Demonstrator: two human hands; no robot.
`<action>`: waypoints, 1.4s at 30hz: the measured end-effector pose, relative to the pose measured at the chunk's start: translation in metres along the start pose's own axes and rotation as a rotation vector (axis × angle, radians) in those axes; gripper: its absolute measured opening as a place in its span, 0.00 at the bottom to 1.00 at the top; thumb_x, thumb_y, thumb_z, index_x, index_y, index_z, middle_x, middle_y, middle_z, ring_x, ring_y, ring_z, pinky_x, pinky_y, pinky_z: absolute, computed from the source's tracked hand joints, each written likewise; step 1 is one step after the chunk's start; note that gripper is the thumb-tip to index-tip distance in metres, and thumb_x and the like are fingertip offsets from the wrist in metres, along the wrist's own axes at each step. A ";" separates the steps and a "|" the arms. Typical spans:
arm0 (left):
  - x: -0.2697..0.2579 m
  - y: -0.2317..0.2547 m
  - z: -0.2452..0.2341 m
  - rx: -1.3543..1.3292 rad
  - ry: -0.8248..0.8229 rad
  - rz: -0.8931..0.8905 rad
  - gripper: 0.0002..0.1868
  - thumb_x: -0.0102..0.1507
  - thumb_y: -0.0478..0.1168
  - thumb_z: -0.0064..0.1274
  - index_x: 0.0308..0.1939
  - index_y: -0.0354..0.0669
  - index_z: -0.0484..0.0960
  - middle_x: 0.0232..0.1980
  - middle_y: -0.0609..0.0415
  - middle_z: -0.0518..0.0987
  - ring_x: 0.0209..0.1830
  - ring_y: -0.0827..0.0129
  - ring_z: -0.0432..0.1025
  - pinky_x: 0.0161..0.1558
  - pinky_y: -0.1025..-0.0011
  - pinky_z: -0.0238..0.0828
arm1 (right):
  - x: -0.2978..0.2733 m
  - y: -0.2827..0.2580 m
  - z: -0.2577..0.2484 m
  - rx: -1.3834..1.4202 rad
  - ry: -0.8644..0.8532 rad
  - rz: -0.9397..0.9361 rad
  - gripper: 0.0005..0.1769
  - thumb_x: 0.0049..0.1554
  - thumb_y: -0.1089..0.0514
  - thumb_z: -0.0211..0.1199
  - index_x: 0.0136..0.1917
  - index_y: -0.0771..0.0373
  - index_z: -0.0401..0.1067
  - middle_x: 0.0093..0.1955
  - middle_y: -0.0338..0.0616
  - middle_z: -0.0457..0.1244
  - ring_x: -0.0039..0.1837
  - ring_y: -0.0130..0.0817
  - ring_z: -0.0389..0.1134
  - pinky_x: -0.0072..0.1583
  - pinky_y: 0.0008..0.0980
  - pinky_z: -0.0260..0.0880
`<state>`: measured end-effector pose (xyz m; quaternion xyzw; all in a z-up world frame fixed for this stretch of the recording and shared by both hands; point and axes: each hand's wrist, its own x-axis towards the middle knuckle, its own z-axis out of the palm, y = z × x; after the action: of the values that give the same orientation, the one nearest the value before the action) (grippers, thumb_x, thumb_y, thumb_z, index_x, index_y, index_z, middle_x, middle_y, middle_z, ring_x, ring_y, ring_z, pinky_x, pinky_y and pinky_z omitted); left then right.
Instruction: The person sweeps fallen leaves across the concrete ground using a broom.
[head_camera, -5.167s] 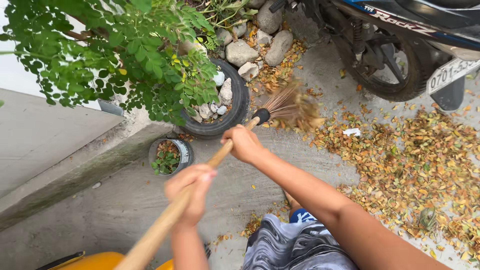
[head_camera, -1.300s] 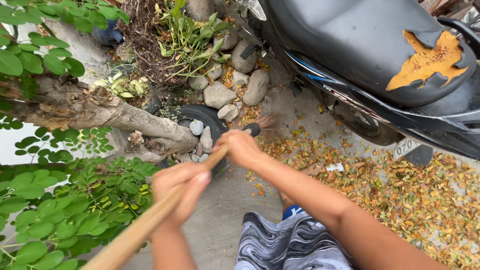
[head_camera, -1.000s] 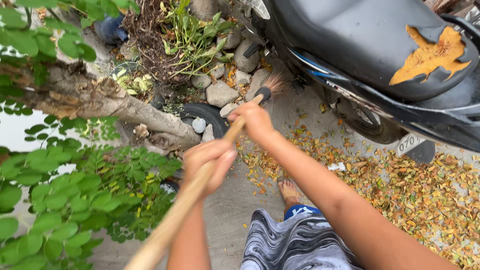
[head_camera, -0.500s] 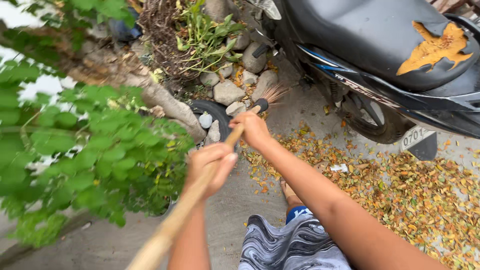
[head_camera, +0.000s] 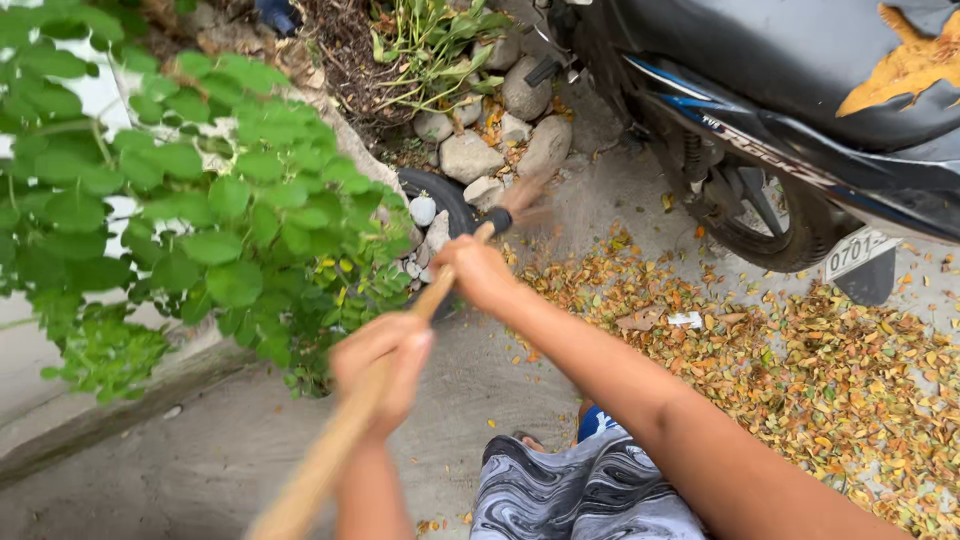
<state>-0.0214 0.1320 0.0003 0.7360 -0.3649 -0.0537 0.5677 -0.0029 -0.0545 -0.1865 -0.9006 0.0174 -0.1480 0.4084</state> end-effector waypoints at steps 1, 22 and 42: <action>-0.001 -0.015 0.018 0.038 -0.042 -0.014 0.05 0.61 0.32 0.57 0.32 0.33 0.81 0.33 0.50 0.81 0.31 0.67 0.76 0.37 0.71 0.73 | -0.003 0.013 0.005 0.000 -0.006 -0.001 0.10 0.46 0.64 0.66 0.43 0.55 0.80 0.46 0.45 0.71 0.55 0.48 0.71 0.54 0.45 0.72; -0.022 -0.040 -0.001 0.000 -0.010 -0.066 0.05 0.60 0.32 0.56 0.30 0.36 0.80 0.35 0.51 0.82 0.34 0.67 0.76 0.40 0.70 0.74 | -0.019 0.001 0.031 0.039 -0.322 0.305 0.06 0.52 0.60 0.64 0.44 0.56 0.80 0.45 0.47 0.70 0.50 0.46 0.73 0.50 0.43 0.73; 0.030 -0.029 -0.002 -0.195 0.019 -0.154 0.03 0.59 0.32 0.57 0.31 0.35 0.81 0.34 0.51 0.81 0.34 0.67 0.74 0.40 0.68 0.72 | 0.010 0.005 -0.026 -0.027 -0.209 0.006 0.16 0.40 0.65 0.69 0.45 0.56 0.80 0.47 0.44 0.71 0.54 0.49 0.71 0.51 0.46 0.71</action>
<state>0.0156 0.1184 -0.0139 0.7036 -0.2950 -0.1255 0.6342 -0.0003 -0.0786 -0.1718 -0.9165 -0.0207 -0.0519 0.3961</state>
